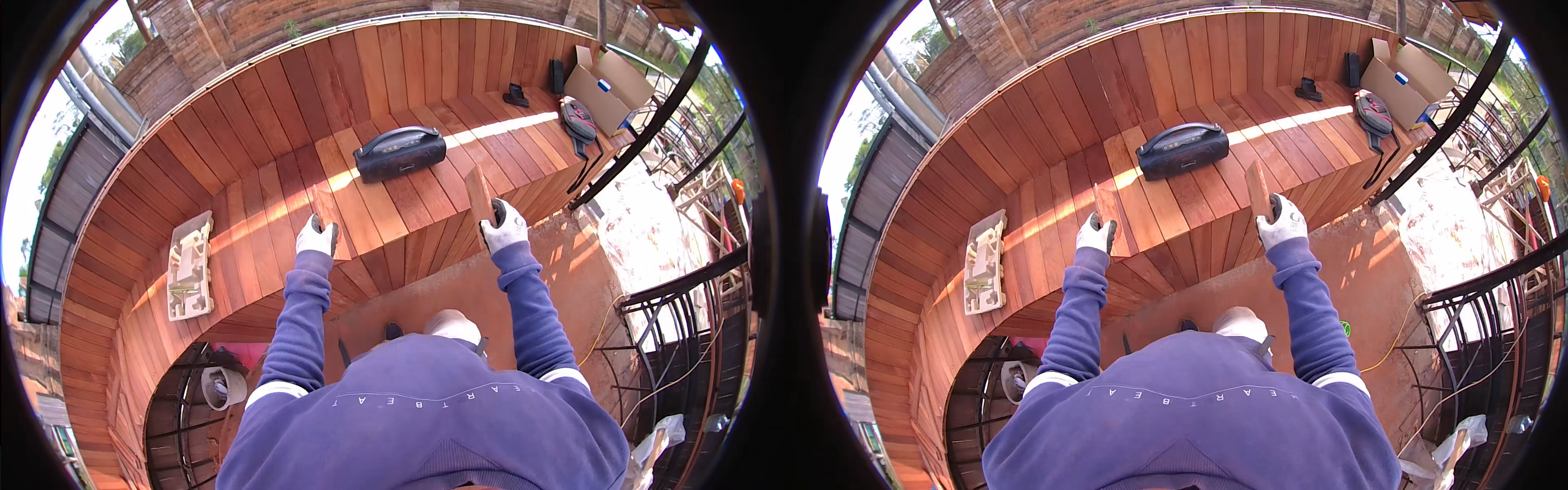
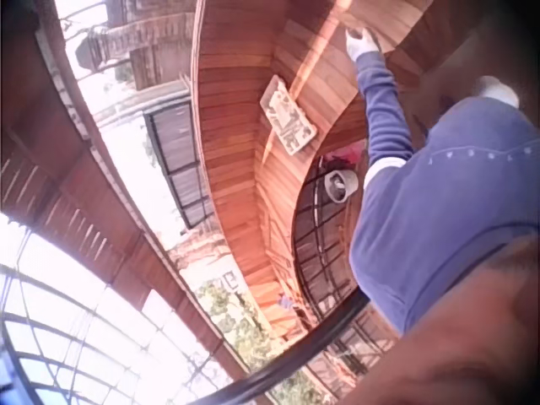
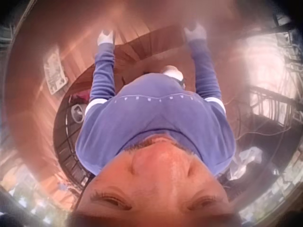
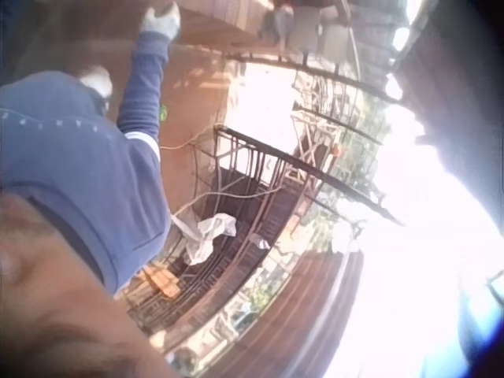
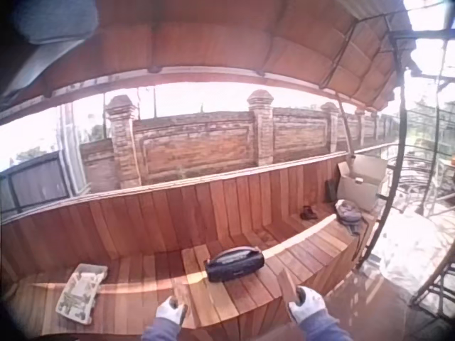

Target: The person picks up wooden planks and uses a hammer to tap them into place on a curved wooden structure. They repeatedly position the planks and strike them to secure them within the framework.

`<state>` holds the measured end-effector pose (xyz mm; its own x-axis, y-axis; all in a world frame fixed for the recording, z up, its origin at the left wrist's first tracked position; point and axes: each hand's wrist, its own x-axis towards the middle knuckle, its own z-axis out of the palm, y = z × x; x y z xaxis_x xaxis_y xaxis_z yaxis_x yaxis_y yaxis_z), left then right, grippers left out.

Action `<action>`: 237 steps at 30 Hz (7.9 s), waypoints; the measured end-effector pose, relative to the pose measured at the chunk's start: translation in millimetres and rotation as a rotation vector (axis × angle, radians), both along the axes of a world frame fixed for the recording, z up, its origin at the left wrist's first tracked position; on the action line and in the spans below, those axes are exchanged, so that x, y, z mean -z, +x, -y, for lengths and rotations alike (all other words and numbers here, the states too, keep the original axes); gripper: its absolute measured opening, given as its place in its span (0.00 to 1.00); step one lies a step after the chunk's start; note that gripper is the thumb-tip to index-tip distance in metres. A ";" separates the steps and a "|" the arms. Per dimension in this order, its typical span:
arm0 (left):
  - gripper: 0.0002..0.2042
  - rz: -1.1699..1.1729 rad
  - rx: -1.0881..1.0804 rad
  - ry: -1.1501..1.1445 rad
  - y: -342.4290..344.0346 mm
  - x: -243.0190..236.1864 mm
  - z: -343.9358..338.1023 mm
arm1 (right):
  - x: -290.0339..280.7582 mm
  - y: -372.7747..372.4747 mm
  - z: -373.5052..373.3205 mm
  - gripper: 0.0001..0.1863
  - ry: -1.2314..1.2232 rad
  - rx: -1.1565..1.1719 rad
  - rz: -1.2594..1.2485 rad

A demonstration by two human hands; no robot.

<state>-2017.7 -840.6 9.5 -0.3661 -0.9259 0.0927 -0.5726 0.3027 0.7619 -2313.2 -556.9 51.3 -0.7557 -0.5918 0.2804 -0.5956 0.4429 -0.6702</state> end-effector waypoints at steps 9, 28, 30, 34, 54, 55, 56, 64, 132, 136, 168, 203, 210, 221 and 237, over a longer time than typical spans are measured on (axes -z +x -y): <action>0.29 0.317 -0.094 -0.014 -75.6 7.8 51.3 | 31.2 -119.9 125.4 0.27 0.243 -0.099 -0.090; 0.18 0.463 -0.147 0.224 -94.7 -2.0 37.8 | 40.4 -161.1 163.8 0.32 0.549 -0.285 -0.019; 0.18 0.431 -0.169 0.225 -93.2 -3.3 34.5 | 42.9 -158.8 163.9 0.32 0.517 -0.291 -0.015; 0.18 0.373 -0.185 0.251 -96.5 2.8 34.7 | 45.5 -162.9 160.2 0.32 0.476 -0.316 0.039; 0.22 0.394 -0.225 0.241 -91.9 18.3 37.6 | 49.3 -160.0 159.6 0.32 0.447 -0.308 0.012; 0.22 0.397 -0.230 0.239 -91.9 18.2 37.1 | 45.1 -159.0 160.1 0.33 0.469 -0.313 0.026; 0.22 0.395 -0.228 0.233 -93.3 16.1 36.1 | 43.4 -159.3 160.0 0.33 0.474 -0.315 0.039; 0.19 0.357 -0.222 0.245 -94.1 13.9 35.4 | 54.7 -164.8 159.7 0.33 0.440 -0.329 0.053; 0.20 -1.314 -1.698 -0.563 466.2 18.3 -819.9 | -31.9 789.4 -294.3 0.15 0.903 -2.587 0.960; 0.22 -1.439 -1.602 -0.561 592.1 -9.3 -812.1 | 16.9 902.7 -315.8 0.20 1.245 -2.464 1.143; 0.20 -1.523 -1.495 -0.214 1357.0 -7.5 -1015.5 | 19.8 1625.3 -499.8 0.32 1.249 -2.417 1.127; 0.25 -1.177 0.053 1.114 1497.3 -27.1 -691.5 | -77.7 1607.0 -525.6 0.33 -0.199 -0.783 1.014; 0.27 -1.051 0.420 1.322 1298.9 -47.8 -724.5 | -64.2 1449.6 -595.5 0.34 -0.378 -0.519 0.970; 0.29 -0.793 0.581 1.515 970.7 -42.4 -781.0 | -58.4 1186.5 -689.0 0.45 -0.340 -0.206 0.586; 0.23 -0.895 0.604 1.687 531.1 -6.6 -683.3 | -10.1 825.0 -575.6 0.20 -0.578 0.230 0.727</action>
<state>-1486.5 -157.4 16.0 -0.9591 -0.0584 -0.2771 -0.0572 -0.9184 0.3916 -1488.2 18.7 61.4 -0.9408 -0.3237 -0.1010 0.1129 -0.0183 -0.9934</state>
